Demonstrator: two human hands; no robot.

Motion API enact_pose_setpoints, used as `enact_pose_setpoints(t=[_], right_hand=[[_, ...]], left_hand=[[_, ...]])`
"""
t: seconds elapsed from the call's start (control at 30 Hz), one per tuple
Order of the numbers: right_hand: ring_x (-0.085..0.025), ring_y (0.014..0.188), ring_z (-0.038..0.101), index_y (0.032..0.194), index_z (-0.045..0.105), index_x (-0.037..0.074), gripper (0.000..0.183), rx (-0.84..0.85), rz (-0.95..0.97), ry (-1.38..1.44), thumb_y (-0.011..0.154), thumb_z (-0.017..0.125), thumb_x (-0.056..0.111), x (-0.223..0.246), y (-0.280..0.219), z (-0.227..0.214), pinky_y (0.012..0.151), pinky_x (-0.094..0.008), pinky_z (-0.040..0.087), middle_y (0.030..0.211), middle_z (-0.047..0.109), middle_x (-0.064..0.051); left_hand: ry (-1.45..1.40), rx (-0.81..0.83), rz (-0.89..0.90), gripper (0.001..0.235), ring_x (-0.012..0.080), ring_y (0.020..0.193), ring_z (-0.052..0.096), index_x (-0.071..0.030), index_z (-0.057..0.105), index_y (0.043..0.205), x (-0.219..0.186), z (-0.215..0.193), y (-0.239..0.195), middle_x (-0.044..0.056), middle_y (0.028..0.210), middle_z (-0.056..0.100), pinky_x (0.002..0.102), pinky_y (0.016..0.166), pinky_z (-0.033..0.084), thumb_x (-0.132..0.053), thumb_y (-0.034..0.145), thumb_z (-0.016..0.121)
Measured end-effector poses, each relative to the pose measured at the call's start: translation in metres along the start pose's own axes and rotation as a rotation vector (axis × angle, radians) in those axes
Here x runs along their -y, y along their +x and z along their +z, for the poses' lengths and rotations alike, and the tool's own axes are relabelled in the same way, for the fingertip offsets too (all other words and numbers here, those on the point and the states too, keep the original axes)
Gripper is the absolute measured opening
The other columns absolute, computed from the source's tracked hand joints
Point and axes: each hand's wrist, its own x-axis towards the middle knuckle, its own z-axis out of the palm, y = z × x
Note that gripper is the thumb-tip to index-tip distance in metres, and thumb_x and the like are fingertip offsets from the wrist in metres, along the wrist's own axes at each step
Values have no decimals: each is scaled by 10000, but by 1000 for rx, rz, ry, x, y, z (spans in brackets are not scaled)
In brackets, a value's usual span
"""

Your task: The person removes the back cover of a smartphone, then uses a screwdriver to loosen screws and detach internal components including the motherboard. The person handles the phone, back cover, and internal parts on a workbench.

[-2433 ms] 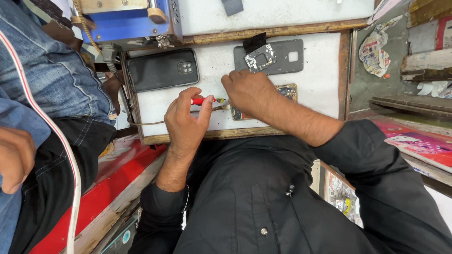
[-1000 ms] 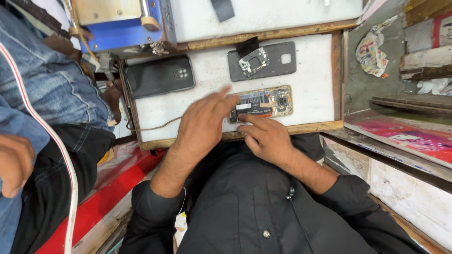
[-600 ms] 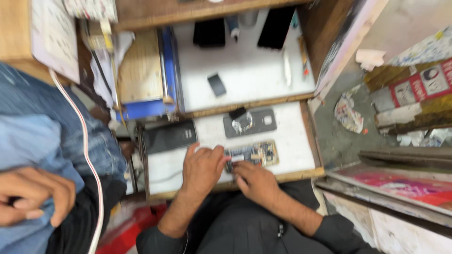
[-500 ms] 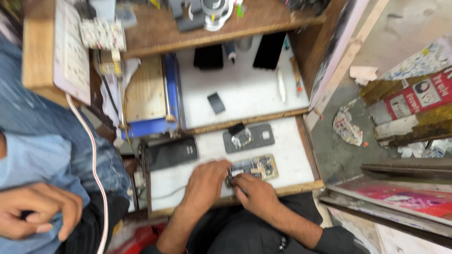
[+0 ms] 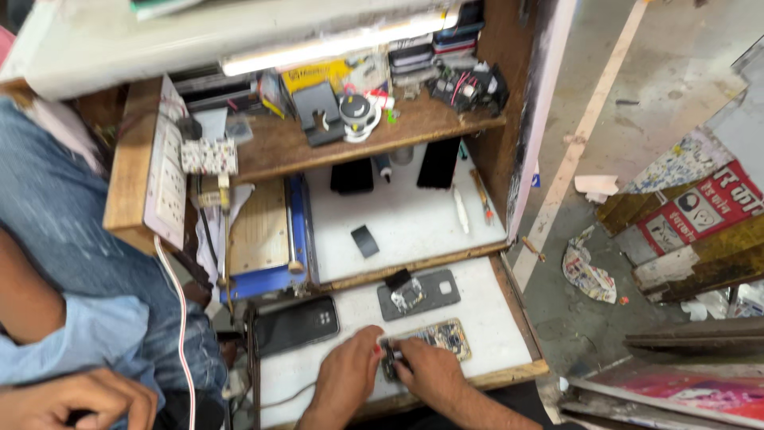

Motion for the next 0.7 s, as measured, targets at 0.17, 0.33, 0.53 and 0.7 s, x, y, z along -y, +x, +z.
enact_pose_setpoints(t=[0.17,0.33,0.53,0.7], right_hand=[[-315,839,729,1126,683,131,285,27,-19,-33,886,746,273,-4,-2,4,701,-423,593,996,731,-79],[-311,853,734,1152,702,138,307,5,-23,21,871,742,256,-6,2,6,726,-418,596,1003,734,-88],[-295,886,730,1181,699,162,338,90,62,8,859,744,253,-1,9,0,753,-415,588,1028,733,-68],[-288,871,728,1093,700,150,259,75,38,19,864,745,262,0,11,1,723,-415,590,977,729,-51]], left_hand=[[94,-52,41,250,332,808,711,-96,620,1072,-1,4,1,95,822,724,467,783,557,-192,878,744],[-7,114,20,282,347,856,714,-127,660,1185,4,1,0,103,927,749,478,739,548,-86,906,655],[-51,-124,228,256,360,812,710,-102,650,1134,2,1,-2,141,951,736,448,689,547,-93,878,644],[153,-176,-9,254,333,634,696,-112,637,1012,6,14,-3,74,721,722,451,608,537,-264,869,782]])
